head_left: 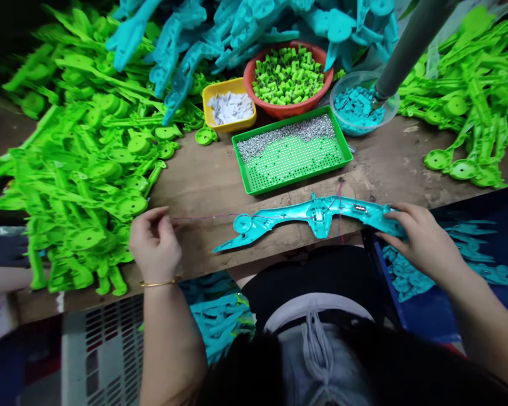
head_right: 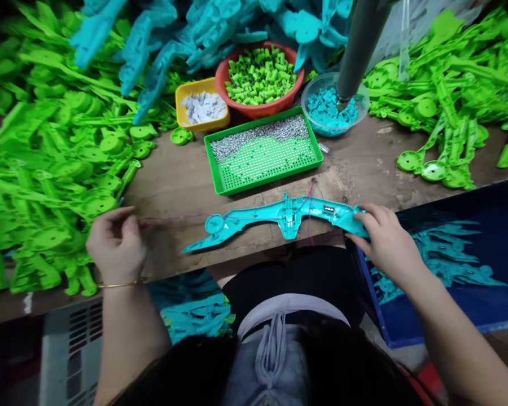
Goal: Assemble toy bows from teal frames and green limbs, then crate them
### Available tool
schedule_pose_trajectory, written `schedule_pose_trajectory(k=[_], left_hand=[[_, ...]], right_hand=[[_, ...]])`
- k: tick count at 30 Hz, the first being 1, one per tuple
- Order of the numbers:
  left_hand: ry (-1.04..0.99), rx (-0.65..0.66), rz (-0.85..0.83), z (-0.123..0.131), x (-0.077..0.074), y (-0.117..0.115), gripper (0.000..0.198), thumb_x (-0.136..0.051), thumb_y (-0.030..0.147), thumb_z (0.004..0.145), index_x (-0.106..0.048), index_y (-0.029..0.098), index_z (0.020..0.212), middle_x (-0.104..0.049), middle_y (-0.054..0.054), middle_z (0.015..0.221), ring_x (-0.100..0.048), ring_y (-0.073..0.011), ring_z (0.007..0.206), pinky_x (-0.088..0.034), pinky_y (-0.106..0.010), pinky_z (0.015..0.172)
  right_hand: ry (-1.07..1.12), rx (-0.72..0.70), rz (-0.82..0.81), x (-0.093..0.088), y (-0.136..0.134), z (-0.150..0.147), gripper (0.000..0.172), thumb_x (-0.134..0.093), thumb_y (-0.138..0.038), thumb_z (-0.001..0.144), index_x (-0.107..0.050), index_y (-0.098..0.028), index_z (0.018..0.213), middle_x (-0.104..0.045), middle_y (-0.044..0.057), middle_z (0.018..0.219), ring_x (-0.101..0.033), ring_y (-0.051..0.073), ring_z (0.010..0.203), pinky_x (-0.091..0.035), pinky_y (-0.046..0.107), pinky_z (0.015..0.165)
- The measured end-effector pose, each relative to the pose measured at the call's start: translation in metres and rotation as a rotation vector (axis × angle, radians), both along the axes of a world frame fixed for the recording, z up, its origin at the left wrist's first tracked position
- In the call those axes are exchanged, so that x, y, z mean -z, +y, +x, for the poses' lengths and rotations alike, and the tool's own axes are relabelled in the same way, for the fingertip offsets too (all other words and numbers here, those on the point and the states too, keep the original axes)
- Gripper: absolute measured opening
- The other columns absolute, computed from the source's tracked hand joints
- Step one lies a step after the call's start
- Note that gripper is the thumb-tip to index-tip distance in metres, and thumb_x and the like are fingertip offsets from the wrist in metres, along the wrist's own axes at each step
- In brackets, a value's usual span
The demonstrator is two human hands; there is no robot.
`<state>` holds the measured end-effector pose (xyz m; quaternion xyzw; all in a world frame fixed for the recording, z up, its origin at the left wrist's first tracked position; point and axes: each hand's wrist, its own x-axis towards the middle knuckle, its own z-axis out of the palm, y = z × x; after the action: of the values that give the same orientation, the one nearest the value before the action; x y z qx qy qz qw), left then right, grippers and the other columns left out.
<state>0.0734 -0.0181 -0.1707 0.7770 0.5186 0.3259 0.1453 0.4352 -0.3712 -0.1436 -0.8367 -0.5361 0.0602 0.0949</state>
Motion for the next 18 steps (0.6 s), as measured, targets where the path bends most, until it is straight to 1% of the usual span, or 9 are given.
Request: schedule_pose_trajectory(k=[2, 5, 7, 10, 11, 13, 14, 16, 18], left_hand=[[0.039, -0.047, 0.036, -0.013, 0.003, 0.008, 0.019, -0.056, 0.028, 0.08, -0.063, 0.023, 0.097, -0.066, 0.0, 0.086, -0.062, -0.0181, 0.07, -0.053, -0.037, 0.069], [0.092, -0.07, 0.055, -0.027, 0.006, 0.01, 0.011, -0.059, 0.027, 0.075, -0.063, 0.024, 0.086, -0.064, 0.001, 0.077, -0.061, -0.0211, 0.068, -0.052, -0.04, 0.066], [0.137, -0.043, 0.069, -0.027, 0.004, 0.002, 0.01, -0.061, 0.027, 0.074, -0.063, 0.024, 0.084, -0.064, -0.001, 0.078, -0.063, -0.0256, 0.075, -0.052, -0.045, 0.071], [0.178, 0.025, 0.136, -0.005, -0.005, -0.026, 0.018, -0.059, 0.029, 0.079, -0.063, 0.022, 0.096, -0.067, -0.007, 0.101, -0.06, -0.032, 0.105, -0.046, -0.054, 0.092], [0.181, 0.075, 0.149, 0.008, -0.009, -0.038, 0.02, -0.057, 0.029, 0.083, -0.063, 0.021, 0.1, -0.066, -0.009, 0.109, -0.059, -0.0303, 0.111, -0.045, -0.052, 0.097], [0.212, 0.336, 0.114, 0.037, -0.015, -0.061, 0.026, -0.055, 0.03, 0.089, -0.061, 0.021, 0.112, -0.063, -0.011, 0.122, -0.055, -0.0269, 0.119, -0.041, -0.048, 0.105], [0.234, 0.475, 0.1, 0.051, -0.016, -0.071, 0.031, -0.056, 0.034, 0.089, -0.06, 0.021, 0.117, -0.06, -0.011, 0.129, -0.052, -0.0273, 0.125, -0.04, -0.048, 0.107], [0.285, 0.658, 0.065, 0.074, -0.015, -0.084, 0.043, -0.058, 0.04, 0.089, -0.055, 0.023, 0.128, -0.053, -0.012, 0.14, -0.043, -0.0298, 0.135, -0.035, -0.05, 0.111], [0.332, 0.74, 0.017, 0.086, -0.01, -0.089, 0.046, -0.054, 0.042, 0.091, -0.052, 0.024, 0.133, -0.051, -0.011, 0.142, -0.041, -0.0303, 0.137, -0.031, -0.053, 0.113]], right_hand=[[-0.002, -0.02, 0.003, 0.0, 0.01, 0.019, 0.031, -0.052, -0.042, 0.089, -0.061, -0.017, 0.106, -0.055, 0.017, 0.128, -0.05, 0.032, 0.119, -0.045, 0.048, 0.098], [-0.076, -0.001, 0.054, -0.005, 0.02, 0.026, 0.039, -0.054, -0.046, 0.087, -0.059, -0.016, 0.113, -0.051, 0.017, 0.135, -0.047, 0.034, 0.125, -0.04, 0.052, 0.101], [-0.075, 0.053, 0.098, -0.009, 0.024, 0.013, 0.042, -0.055, -0.049, 0.087, -0.059, -0.016, 0.113, -0.058, 0.017, 0.124, -0.052, 0.033, 0.118, -0.042, 0.05, 0.097], [0.069, 0.111, 0.087, -0.004, 0.03, -0.021, 0.043, -0.053, -0.055, 0.086, -0.06, -0.016, 0.102, -0.066, 0.014, 0.097, -0.062, 0.027, 0.092, -0.048, 0.041, 0.081], [0.081, 0.133, 0.069, 0.001, 0.032, -0.034, 0.048, -0.054, -0.058, 0.084, -0.059, -0.014, 0.104, -0.066, 0.015, 0.096, -0.061, 0.029, 0.091, -0.048, 0.041, 0.078], [0.048, 0.203, 0.062, 0.014, 0.036, -0.053, 0.06, -0.056, -0.061, 0.081, -0.055, -0.01, 0.114, -0.065, 0.019, 0.101, -0.06, 0.033, 0.095, -0.047, 0.047, 0.081], [0.046, 0.246, 0.082, 0.019, 0.037, -0.059, 0.061, -0.056, -0.059, 0.082, -0.052, -0.01, 0.118, -0.065, 0.019, 0.101, -0.06, 0.034, 0.096, -0.046, 0.049, 0.083], [0.178, 0.317, 0.139, 0.021, 0.036, -0.06, 0.05, -0.053, -0.05, 0.087, -0.05, -0.014, 0.12, -0.066, 0.013, 0.093, -0.062, 0.03, 0.09, -0.047, 0.048, 0.083], [0.449, 0.348, 0.201, 0.009, 0.031, -0.044, 0.041, -0.053, -0.046, 0.086, -0.049, -0.02, 0.118, -0.065, 0.006, 0.084, -0.064, 0.024, 0.08, -0.051, 0.041, 0.076]])
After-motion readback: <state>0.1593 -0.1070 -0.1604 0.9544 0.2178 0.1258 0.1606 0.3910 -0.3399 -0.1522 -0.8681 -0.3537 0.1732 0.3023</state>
